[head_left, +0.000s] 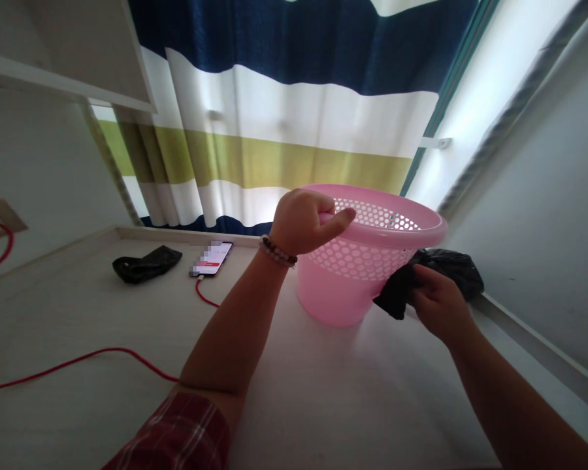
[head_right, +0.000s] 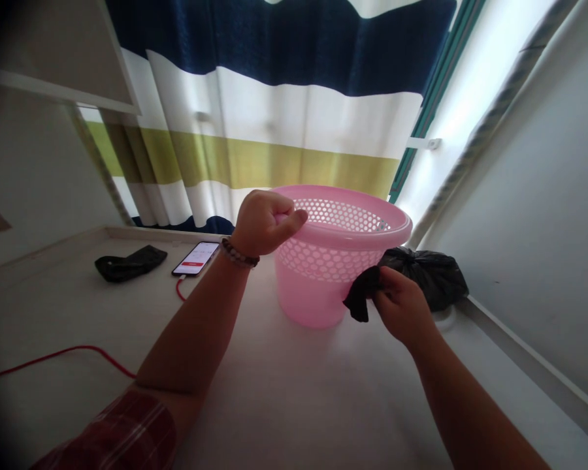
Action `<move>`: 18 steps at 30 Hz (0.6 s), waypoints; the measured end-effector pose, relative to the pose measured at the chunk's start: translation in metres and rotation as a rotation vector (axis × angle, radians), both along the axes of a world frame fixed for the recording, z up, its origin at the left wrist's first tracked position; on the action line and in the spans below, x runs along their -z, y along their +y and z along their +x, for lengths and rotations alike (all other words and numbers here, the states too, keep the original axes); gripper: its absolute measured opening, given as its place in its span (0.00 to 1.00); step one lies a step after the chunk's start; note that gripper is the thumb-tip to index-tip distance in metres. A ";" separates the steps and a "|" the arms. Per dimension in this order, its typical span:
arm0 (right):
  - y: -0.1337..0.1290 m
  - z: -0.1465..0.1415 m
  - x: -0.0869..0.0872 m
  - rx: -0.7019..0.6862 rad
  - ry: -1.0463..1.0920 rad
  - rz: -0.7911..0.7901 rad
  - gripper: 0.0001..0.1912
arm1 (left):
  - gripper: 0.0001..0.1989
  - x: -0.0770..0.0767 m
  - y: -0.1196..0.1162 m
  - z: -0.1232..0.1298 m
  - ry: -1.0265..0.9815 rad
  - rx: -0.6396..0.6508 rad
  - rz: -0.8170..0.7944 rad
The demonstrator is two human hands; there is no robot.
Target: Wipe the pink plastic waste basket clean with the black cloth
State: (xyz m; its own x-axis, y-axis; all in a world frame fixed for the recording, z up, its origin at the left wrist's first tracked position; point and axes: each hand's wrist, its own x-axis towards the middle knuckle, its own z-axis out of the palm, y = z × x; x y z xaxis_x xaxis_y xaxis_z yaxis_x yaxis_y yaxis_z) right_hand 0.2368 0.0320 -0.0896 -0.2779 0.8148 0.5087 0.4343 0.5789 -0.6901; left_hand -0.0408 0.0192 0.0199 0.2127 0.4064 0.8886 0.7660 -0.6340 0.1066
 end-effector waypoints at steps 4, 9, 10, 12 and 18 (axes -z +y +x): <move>-0.006 -0.008 0.028 -0.101 -0.062 -0.167 0.16 | 0.28 0.002 0.002 -0.001 0.005 0.021 -0.005; -0.012 -0.015 0.076 -0.147 -0.121 -0.395 0.18 | 0.23 0.008 0.008 0.000 -0.011 0.017 0.071; -0.012 -0.015 0.079 -0.126 -0.121 -0.387 0.18 | 0.21 0.007 0.006 0.001 -0.007 0.019 0.082; -0.013 -0.014 0.082 -0.094 -0.122 -0.361 0.17 | 0.15 0.002 -0.004 0.006 0.012 0.011 0.094; -0.019 -0.014 0.081 -0.046 -0.116 -0.302 0.15 | 0.13 -0.014 -0.051 0.039 0.050 -0.011 0.084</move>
